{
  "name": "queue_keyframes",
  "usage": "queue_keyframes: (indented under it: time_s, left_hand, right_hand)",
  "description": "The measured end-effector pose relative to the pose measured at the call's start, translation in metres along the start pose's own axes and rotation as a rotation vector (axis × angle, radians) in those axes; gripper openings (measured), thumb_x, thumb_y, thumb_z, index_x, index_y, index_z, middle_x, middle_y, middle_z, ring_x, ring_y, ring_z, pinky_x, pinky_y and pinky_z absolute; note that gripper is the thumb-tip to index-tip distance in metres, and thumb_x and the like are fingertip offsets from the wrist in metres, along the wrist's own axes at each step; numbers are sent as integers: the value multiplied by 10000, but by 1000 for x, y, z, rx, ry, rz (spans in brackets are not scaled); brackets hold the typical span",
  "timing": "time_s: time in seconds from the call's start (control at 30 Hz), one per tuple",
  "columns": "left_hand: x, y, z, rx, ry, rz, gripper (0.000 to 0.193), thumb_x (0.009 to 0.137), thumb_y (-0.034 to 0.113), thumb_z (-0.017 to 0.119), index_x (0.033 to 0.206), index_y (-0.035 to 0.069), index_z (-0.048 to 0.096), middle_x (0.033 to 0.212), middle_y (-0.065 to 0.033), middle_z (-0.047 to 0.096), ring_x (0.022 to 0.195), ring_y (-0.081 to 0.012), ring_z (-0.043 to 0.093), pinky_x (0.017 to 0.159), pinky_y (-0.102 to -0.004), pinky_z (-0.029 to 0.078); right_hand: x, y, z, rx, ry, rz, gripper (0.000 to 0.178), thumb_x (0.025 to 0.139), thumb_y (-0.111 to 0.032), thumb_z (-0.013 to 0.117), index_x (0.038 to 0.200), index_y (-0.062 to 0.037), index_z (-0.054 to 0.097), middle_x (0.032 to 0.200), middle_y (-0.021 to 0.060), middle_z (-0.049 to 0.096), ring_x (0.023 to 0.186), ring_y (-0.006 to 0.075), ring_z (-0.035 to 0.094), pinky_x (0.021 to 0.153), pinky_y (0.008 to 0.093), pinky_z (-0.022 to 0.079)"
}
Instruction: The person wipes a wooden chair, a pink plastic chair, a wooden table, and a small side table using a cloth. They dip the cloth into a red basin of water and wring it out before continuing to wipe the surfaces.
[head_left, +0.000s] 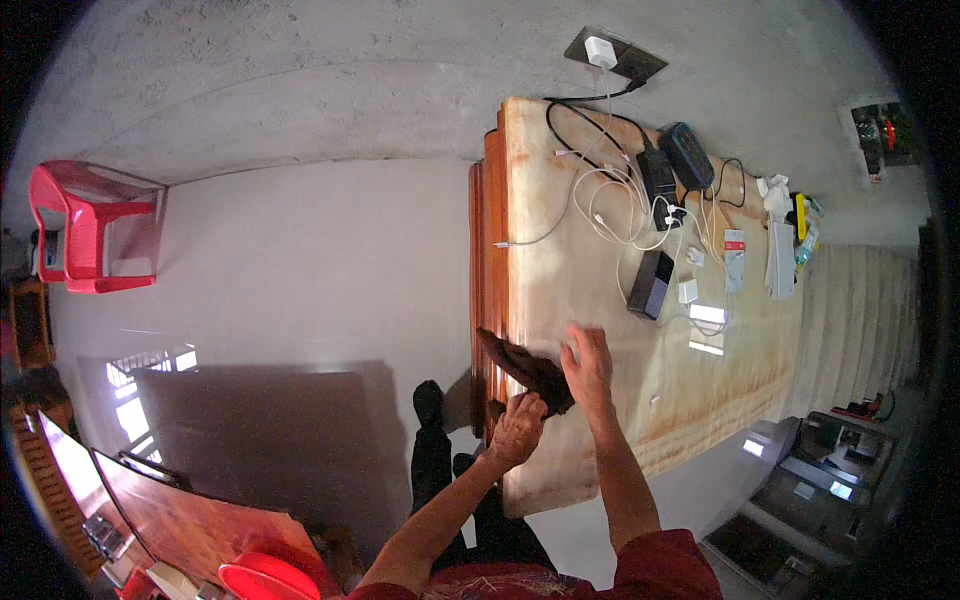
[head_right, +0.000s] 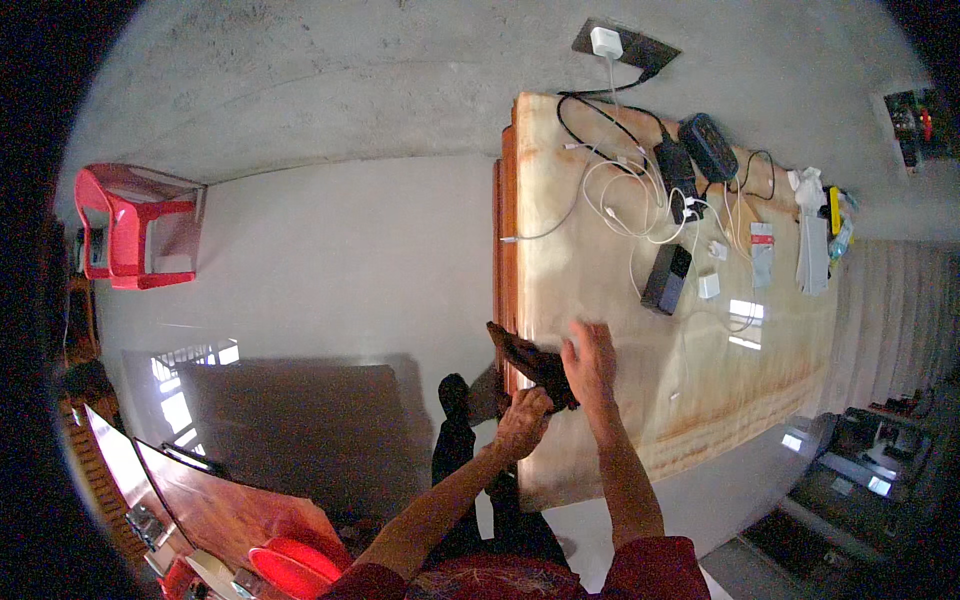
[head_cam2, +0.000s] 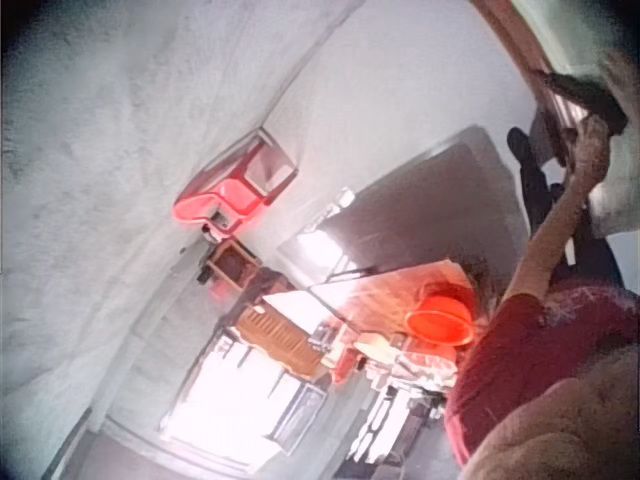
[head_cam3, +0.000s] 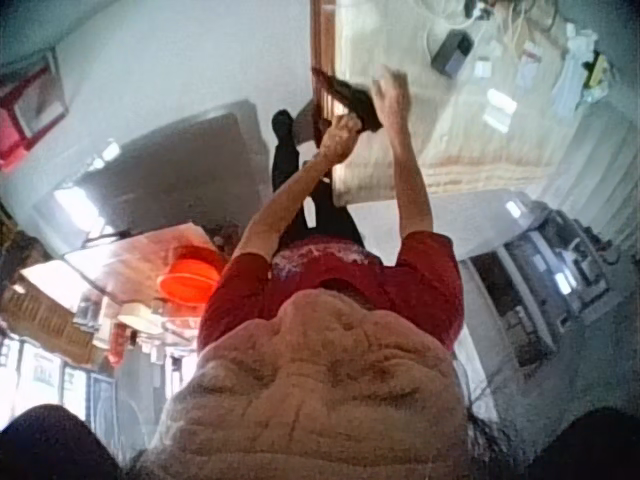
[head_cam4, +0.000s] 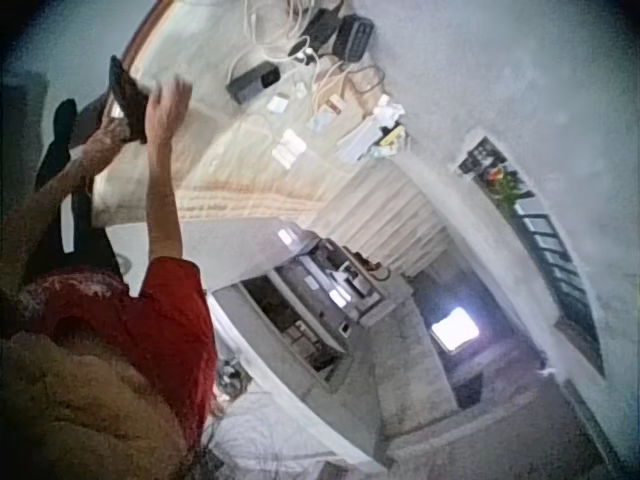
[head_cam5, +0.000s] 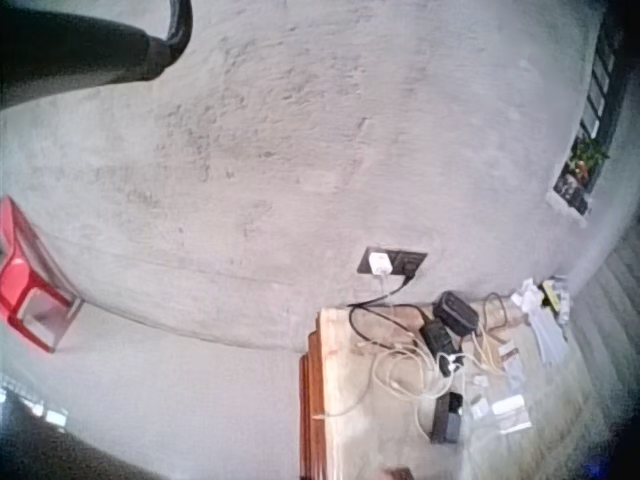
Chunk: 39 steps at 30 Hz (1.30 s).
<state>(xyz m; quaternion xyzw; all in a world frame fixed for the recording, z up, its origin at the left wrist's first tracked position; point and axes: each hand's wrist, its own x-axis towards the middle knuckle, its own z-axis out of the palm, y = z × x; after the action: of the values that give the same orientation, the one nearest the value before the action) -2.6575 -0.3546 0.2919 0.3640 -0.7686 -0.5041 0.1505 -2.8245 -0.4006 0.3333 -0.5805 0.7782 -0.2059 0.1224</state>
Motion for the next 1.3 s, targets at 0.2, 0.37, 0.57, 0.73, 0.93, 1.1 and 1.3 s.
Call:
queue_keyframes:
  time_s: [0.2, 0.37, 0.57, 0.73, 0.93, 1.1, 1.3]
  left_hand:
    - [14, -3, 8, 128, -188, -85, 357, 818, 44, 545, 1164, 83, 466, 1149, -91, 514, 1084, -270, 512, 803, -436, 508]
    - [30, 2, 4, 198, -221, -130, 481, 842, 48, 509, 1303, 114, 387, 1164, -75, 509, 1095, -262, 511, 804, -439, 500]
    - [33, -9, 12, 185, -139, -84, 501, 769, 52, 572, 1248, 128, 450, 1110, -105, 533, 1037, -294, 538, 724, -439, 506]
    - [36, 5, 4, 179, -177, -142, 427, 818, 29, 540, 1215, 145, 438, 1102, -72, 524, 1079, -256, 524, 808, -447, 492]
    - [35, 1, 9, 183, -170, -93, 406, 808, 35, 545, 1191, 135, 456, 1083, -70, 518, 1026, -259, 526, 765, -443, 471]
    - [26, 10, 13, 352, -189, -140, 452, 806, 93, 557, 1243, 133, 449, 1128, -79, 475, 1046, -254, 473, 775, -398, 420]
    - [-41, -17, 34, 390, -256, -85, 488, 784, 38, 558, 1255, 132, 468, 1197, -111, 444, 1119, -286, 433, 879, -417, 405]
  right_hand:
    - [130, 2, 66, -290, 28, -86, 411, 749, 23, 602, 1146, -29, 509, 1001, 162, 460, 953, 313, 540, 649, 390, 536]
    - [165, 27, 71, -507, -121, -342, 214, 769, -1, 580, 978, -25, 540, 914, 135, 459, 805, 276, 584, 600, 377, 538]
    - [193, 21, 16, -542, -46, -840, 137, 747, -66, 593, 878, -62, 552, 788, 69, 456, 697, 206, 574, 564, 330, 505]
    - [254, 52, -77, -580, 142, -713, 258, 730, -94, 605, 979, -64, 546, 961, 92, 542, 842, 269, 582, 729, 367, 504]
    - [240, 83, -99, -753, 1, -341, 384, 734, -69, 663, 1092, -40, 527, 1117, 127, 528, 994, 321, 561, 832, 405, 487]
    - [95, 22, -15, -26, -416, -525, 469, 706, -64, 681, 1162, -73, 573, 1246, 129, 498, 1157, 302, 481, 943, 406, 408]
    - [-52, -3, 31, -71, -597, -539, 446, 799, -311, 631, 1192, -115, 554, 1382, 66, 406, 1305, 274, 319, 933, 479, 342]
